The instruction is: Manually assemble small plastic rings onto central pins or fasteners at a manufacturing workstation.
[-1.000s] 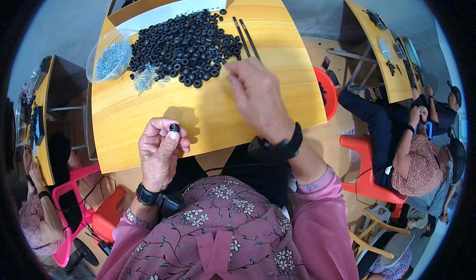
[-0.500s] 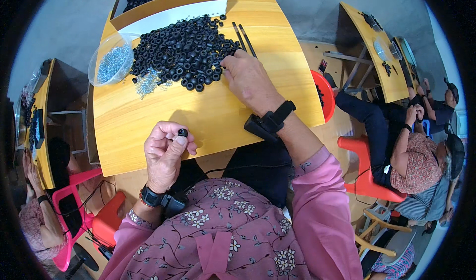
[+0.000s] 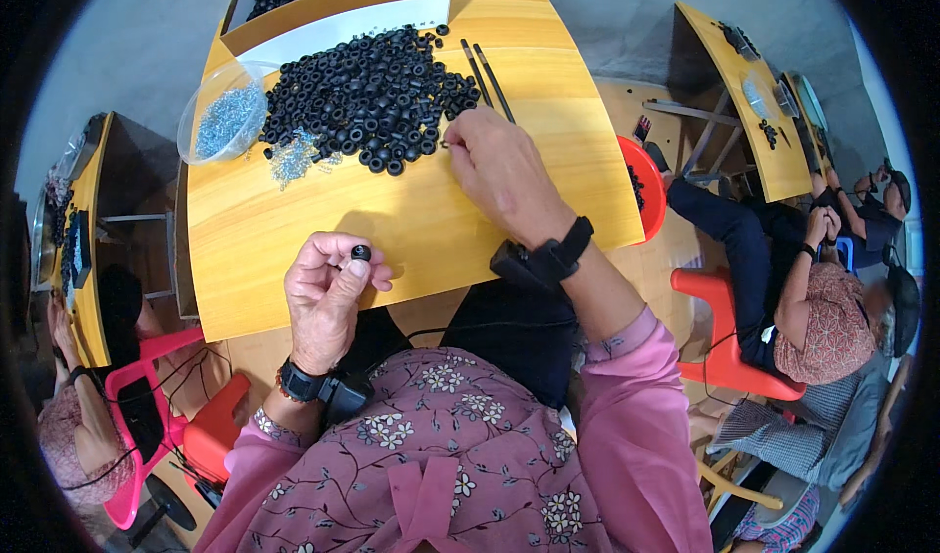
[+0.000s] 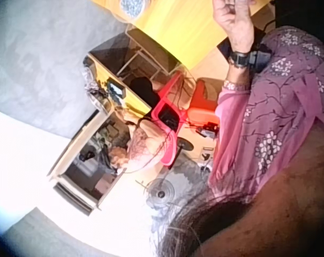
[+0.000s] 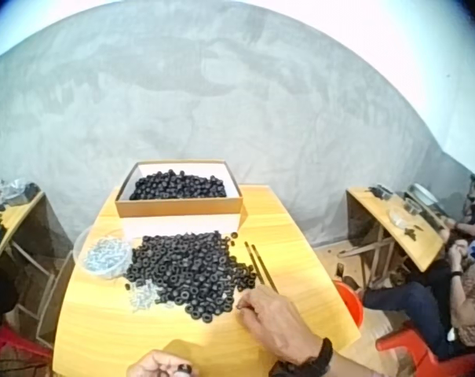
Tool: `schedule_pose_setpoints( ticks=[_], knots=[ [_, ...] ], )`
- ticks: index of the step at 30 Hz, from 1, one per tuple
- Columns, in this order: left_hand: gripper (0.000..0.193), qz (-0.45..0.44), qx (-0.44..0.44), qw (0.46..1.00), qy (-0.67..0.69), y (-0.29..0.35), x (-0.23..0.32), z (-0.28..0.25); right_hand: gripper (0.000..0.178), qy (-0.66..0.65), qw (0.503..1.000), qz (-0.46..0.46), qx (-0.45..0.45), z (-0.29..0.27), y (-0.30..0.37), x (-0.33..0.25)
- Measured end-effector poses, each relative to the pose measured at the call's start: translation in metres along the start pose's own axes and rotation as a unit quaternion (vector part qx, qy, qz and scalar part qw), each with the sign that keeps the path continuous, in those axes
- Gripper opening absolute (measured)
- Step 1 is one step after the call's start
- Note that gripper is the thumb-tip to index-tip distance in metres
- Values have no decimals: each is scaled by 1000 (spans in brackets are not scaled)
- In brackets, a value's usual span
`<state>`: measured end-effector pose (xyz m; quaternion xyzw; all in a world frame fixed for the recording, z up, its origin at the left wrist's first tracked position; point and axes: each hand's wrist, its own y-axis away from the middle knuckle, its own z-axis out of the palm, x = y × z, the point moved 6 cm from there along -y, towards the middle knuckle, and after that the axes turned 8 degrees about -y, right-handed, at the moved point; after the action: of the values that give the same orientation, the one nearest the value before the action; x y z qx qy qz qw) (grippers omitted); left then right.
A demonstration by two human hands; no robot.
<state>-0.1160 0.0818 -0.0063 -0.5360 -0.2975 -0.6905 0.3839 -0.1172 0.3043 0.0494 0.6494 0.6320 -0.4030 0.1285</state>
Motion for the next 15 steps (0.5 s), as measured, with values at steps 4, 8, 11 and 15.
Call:
schedule_pose_setpoints(
  ticks=[4,8,11,15],
  knots=[
    [13,-4,-1,1000,11,-1,-1,1,8,-196,970,140,-36,6,23,-11],
    [14,-2,-3,1000,16,0,-3,1,8,-387,903,172,-77,27,37,-33],
    [14,-9,4,1000,30,-1,-1,2,11,-425,882,156,-125,39,41,-44],
    [13,-20,8,999,24,-2,-2,2,10,-417,889,127,-137,42,43,-45]
  ],
)
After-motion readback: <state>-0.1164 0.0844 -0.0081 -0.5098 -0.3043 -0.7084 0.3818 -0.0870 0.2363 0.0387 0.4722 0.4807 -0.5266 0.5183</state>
